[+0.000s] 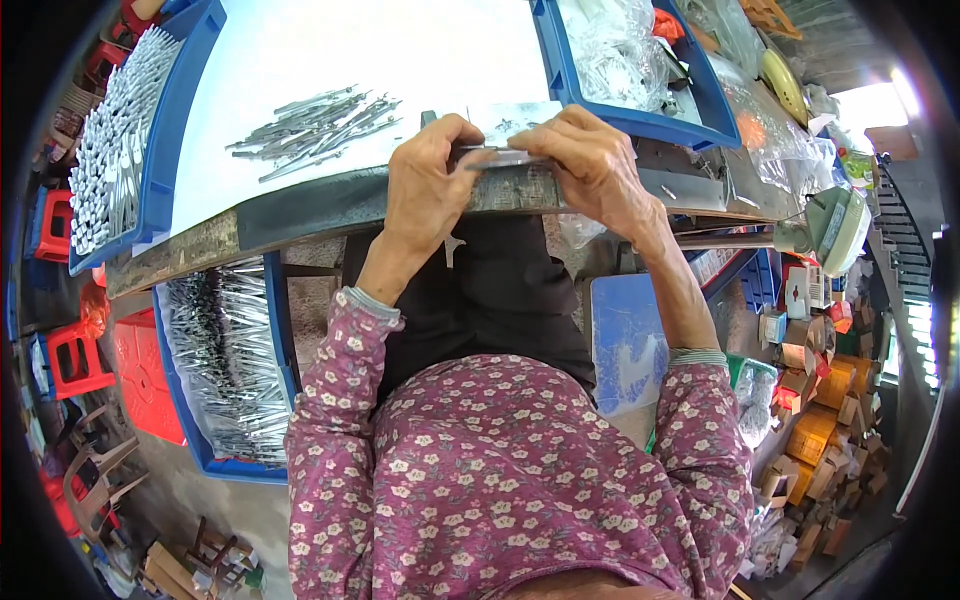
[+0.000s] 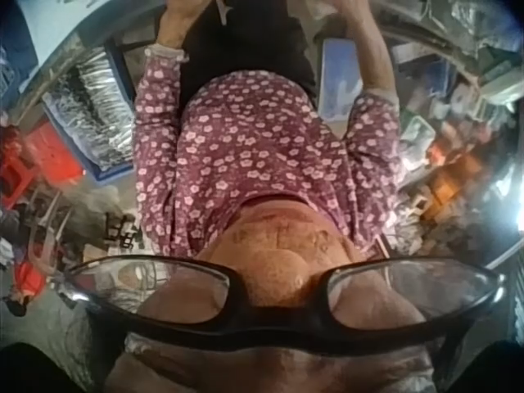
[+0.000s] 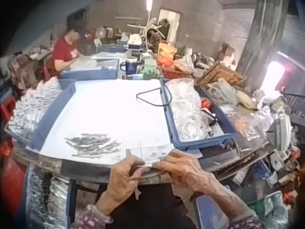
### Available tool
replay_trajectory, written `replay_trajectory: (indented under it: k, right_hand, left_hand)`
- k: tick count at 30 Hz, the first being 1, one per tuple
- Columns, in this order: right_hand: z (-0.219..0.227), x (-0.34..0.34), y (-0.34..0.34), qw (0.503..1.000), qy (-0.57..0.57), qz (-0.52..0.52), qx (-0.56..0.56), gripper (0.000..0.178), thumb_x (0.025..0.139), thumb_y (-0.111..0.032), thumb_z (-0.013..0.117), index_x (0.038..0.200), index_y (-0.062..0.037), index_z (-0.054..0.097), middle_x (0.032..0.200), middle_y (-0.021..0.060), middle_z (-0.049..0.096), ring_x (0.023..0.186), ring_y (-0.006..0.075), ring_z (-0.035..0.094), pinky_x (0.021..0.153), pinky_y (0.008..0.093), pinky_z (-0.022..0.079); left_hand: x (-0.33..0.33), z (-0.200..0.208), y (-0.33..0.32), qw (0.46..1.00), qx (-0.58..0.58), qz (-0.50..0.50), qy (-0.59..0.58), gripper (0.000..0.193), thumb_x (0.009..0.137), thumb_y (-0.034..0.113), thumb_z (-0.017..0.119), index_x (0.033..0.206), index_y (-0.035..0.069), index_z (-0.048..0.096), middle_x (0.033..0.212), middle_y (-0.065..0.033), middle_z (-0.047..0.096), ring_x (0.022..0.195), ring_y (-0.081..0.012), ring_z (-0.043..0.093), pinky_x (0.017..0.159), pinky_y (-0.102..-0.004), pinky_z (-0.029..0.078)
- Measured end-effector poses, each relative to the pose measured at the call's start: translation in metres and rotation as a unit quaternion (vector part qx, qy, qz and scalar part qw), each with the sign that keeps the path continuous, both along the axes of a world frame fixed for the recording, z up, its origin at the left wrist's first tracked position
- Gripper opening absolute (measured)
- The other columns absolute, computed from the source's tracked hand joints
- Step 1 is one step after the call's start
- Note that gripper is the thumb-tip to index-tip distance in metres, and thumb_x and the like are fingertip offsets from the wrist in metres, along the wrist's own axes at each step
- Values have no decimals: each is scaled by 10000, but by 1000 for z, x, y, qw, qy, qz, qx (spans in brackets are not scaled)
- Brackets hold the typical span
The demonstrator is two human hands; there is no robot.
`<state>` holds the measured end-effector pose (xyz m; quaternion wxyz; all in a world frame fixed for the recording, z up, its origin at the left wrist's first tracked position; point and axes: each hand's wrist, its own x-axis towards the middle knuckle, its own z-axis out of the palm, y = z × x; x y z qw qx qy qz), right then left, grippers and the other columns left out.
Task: Assembling small metal components at a workbench using a pointed hand tool.
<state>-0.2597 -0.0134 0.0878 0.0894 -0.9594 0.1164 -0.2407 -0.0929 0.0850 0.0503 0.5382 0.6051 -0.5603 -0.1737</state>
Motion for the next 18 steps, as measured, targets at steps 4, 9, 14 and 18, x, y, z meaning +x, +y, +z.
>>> replay_trajectory:
  k: [4, 9, 14, 18]
  right_hand:
    - [-15, 2, -14, 999, -5, -37, 7, 346, 642, 67, 566, 942, -98, 617, 749, 47, 595, 729, 233, 539, 619, 339, 446]
    - [-18, 7, -22, 995, -43, -83, 19, 226, 727, 18, 590, 922, -88, 633, 749, 67, 587, 747, 247, 543, 643, 330, 447]
    - [-7, 29, -17, 885, -227, -86, 398, 168, 838, -107, 624, 989, -40, 649, 719, 17, 637, 566, 40, 523, 504, 190, 425]
    - [-8, 48, -8, 871, -256, -91, 410, 209, 865, -104, 585, 1051, -14, 617, 757, 35, 639, 613, 33, 513, 547, 163, 422]
  left_hand:
    - [1, -13, -17, 995, -32, 53, -76, 92, 719, 57, 663, 757, -2, 605, 720, -80, 549, 631, -196, 541, 573, -305, 432]
    - [1, -27, -24, 987, -78, 55, -129, 62, 716, 15, 635, 766, -10, 609, 751, -87, 535, 672, -222, 539, 588, -319, 430]
    - [0, -28, -22, 984, -92, 59, -140, 67, 700, -17, 630, 763, -9, 606, 760, -90, 531, 728, -236, 538, 643, -334, 428]
    - [-2, -33, -24, 985, -96, 59, -129, 53, 702, 12, 631, 735, 21, 591, 757, -82, 512, 760, -245, 507, 688, -358, 391]
